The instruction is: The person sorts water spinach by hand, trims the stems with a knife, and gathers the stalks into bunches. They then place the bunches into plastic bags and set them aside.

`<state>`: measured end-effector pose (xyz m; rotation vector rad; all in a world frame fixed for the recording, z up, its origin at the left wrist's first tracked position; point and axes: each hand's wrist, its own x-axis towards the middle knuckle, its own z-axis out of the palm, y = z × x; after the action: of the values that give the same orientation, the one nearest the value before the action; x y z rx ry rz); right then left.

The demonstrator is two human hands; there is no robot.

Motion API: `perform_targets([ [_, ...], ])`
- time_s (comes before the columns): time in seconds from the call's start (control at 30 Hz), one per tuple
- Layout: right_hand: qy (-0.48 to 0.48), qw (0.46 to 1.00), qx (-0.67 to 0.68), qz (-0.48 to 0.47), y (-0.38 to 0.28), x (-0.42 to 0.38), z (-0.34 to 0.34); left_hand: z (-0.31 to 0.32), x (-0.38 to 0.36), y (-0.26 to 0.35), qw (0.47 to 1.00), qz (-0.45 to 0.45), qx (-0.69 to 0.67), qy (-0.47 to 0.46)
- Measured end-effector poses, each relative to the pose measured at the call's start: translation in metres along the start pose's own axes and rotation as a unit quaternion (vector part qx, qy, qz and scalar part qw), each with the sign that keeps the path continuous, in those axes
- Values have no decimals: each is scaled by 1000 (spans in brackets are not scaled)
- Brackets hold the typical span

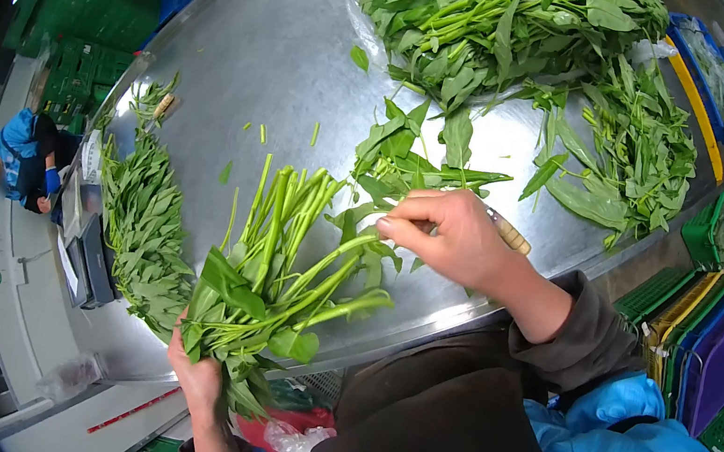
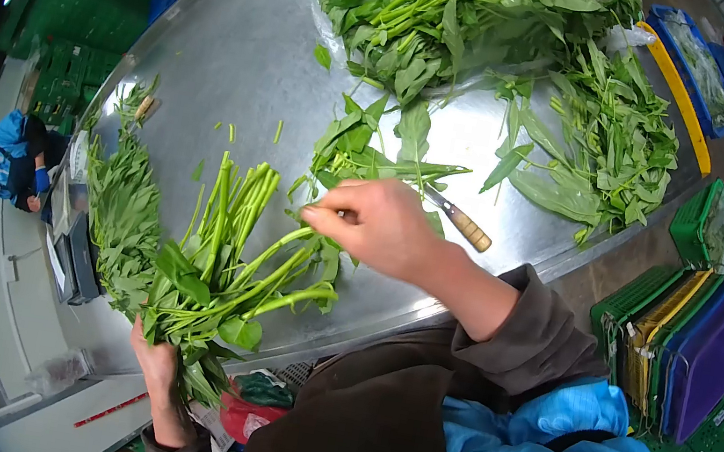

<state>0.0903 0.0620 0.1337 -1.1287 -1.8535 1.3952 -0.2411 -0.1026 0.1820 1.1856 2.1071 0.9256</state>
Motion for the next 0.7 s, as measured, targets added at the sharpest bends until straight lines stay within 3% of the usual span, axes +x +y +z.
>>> perform_targets([
  [0.03,-1,1000,0,-3,19,0,-2,-2,0,2,1000,1,0,3],
  [0.1,-169,985,-24,3,84,-1,15,-6,-1,7,1000,-2,-10,-7],
  [0.13,-235,971,40,-4,97,1,26,-9,1,1,1000,3,-12,-8],
  [0.2,-277,954,70,-91,81,3,53,-9,4,0,999,-10,-36,-19],
  [0.27,-246,933,234,-118,52,2,78,-9,8,-6,998,-22,-62,-15],
  [0.37,-247,945,158,-144,24,4,95,-2,13,2,1000,-13,-15,-14],
  [0.43,-194,944,232,-135,30,2,102,-2,13,5,999,-14,-6,-30],
  [0.47,-183,925,333,-7,26,1,89,1,11,9,999,-26,-20,-25],
  [0.5,-168,881,426,121,25,0,76,3,9,11,999,-38,-33,-20],
  [0.57,-65,741,639,193,29,3,53,-3,8,4,999,-33,-29,-32],
  [0.63,-147,634,759,21,63,14,20,-8,8,-3,996,-46,-65,-42],
  [0.7,-162,585,795,-3,57,24,-29,-12,5,-4,995,-53,-70,-49],
])
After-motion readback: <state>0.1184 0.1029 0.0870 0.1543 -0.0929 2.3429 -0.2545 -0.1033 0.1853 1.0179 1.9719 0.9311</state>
